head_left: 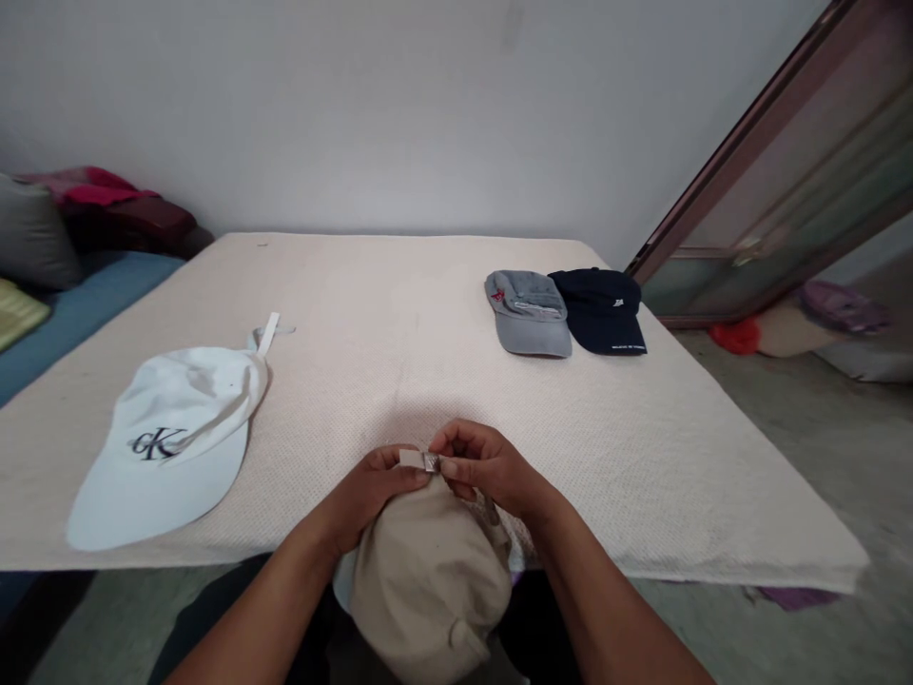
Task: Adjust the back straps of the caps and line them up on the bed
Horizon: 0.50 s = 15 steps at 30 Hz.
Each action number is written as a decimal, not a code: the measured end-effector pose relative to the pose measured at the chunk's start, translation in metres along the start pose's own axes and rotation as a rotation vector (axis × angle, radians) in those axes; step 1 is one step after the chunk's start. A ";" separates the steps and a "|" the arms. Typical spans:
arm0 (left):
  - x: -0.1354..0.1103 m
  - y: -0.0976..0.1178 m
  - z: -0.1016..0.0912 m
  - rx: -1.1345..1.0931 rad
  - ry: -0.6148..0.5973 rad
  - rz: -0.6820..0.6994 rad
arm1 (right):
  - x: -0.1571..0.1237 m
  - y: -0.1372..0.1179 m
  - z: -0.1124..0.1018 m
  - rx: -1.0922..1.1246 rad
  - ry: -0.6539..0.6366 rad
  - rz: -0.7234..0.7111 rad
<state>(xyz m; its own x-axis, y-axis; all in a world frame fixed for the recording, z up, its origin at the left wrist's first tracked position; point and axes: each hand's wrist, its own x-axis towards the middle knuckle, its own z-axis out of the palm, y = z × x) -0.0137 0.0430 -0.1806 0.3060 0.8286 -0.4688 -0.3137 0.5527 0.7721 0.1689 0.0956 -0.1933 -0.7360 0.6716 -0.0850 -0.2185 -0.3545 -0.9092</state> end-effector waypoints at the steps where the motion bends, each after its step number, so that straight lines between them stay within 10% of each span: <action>1: 0.000 0.001 0.001 -0.009 -0.015 0.003 | -0.001 -0.001 -0.001 -0.012 -0.002 0.002; 15: -0.002 0.000 -0.003 -0.068 -0.034 -0.031 | -0.011 0.001 -0.012 0.059 0.054 0.165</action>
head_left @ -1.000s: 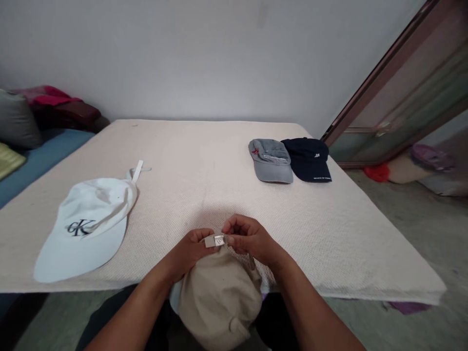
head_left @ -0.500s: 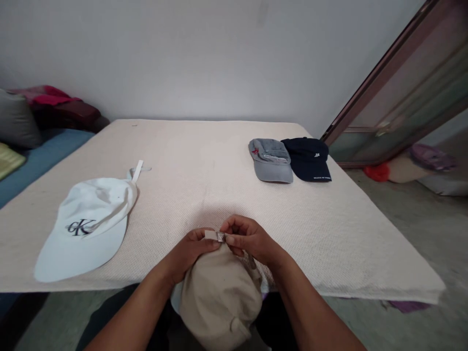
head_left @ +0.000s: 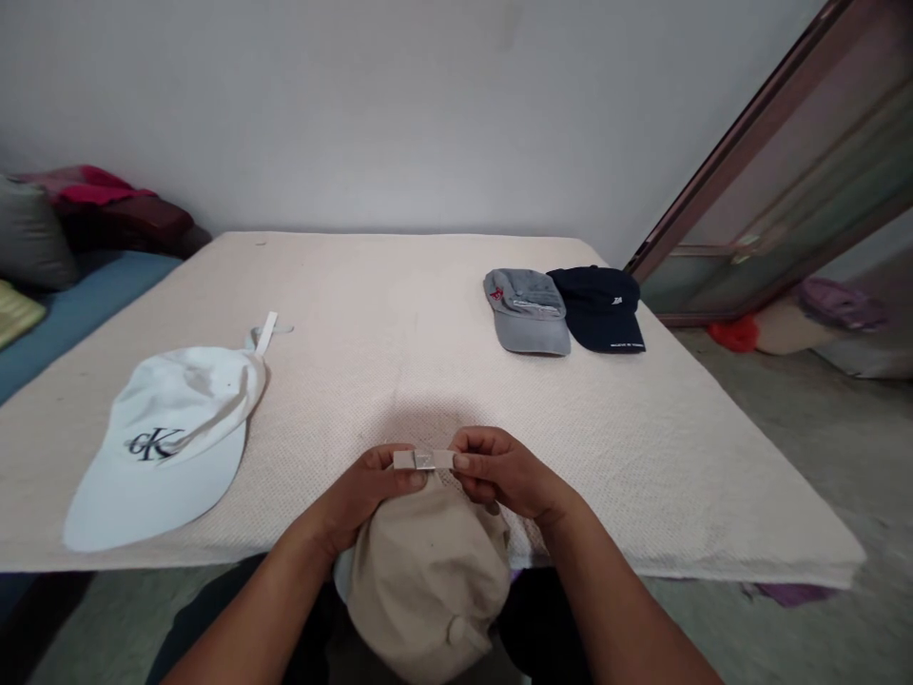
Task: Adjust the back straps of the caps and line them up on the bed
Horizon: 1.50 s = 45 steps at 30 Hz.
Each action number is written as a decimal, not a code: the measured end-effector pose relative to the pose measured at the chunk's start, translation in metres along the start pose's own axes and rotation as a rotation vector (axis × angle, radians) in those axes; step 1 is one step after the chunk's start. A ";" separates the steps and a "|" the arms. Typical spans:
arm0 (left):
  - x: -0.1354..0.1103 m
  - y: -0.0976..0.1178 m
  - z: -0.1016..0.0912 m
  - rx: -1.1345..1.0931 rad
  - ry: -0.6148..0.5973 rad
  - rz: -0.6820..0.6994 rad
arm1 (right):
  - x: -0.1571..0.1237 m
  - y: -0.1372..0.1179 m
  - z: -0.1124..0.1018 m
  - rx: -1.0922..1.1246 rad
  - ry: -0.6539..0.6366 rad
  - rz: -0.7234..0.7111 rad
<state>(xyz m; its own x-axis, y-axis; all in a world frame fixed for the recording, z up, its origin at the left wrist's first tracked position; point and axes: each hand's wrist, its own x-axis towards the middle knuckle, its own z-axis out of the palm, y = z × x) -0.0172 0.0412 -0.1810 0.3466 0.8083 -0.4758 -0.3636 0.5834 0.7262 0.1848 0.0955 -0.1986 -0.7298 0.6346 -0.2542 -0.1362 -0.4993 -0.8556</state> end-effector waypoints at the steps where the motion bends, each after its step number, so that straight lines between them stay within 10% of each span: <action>1: 0.000 0.000 0.001 0.011 0.012 -0.003 | 0.000 0.000 0.002 0.015 -0.004 -0.002; 17: -0.003 0.001 0.007 0.177 0.287 -0.061 | 0.000 -0.007 0.016 -0.138 0.012 -0.018; 22: -0.003 0.001 0.006 0.103 0.135 -0.017 | 0.001 -0.006 0.014 -0.122 -0.007 0.007; 31: -0.004 0.000 0.002 0.112 0.231 -0.031 | 0.006 -0.007 0.020 0.013 -0.041 -0.057; 39: -0.004 0.000 0.004 0.043 -0.086 -0.037 | 0.006 -0.006 0.020 0.022 -0.116 -0.074; 45: -0.004 -0.001 0.004 0.155 0.089 -0.013 | 0.008 -0.006 0.021 -0.030 -0.120 -0.043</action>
<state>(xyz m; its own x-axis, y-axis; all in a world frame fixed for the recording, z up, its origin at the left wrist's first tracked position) -0.0152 0.0372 -0.1778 0.2698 0.8086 -0.5228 -0.2195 0.5803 0.7843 0.1658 0.0908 -0.1863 -0.7988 0.5792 -0.1626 -0.1504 -0.4540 -0.8782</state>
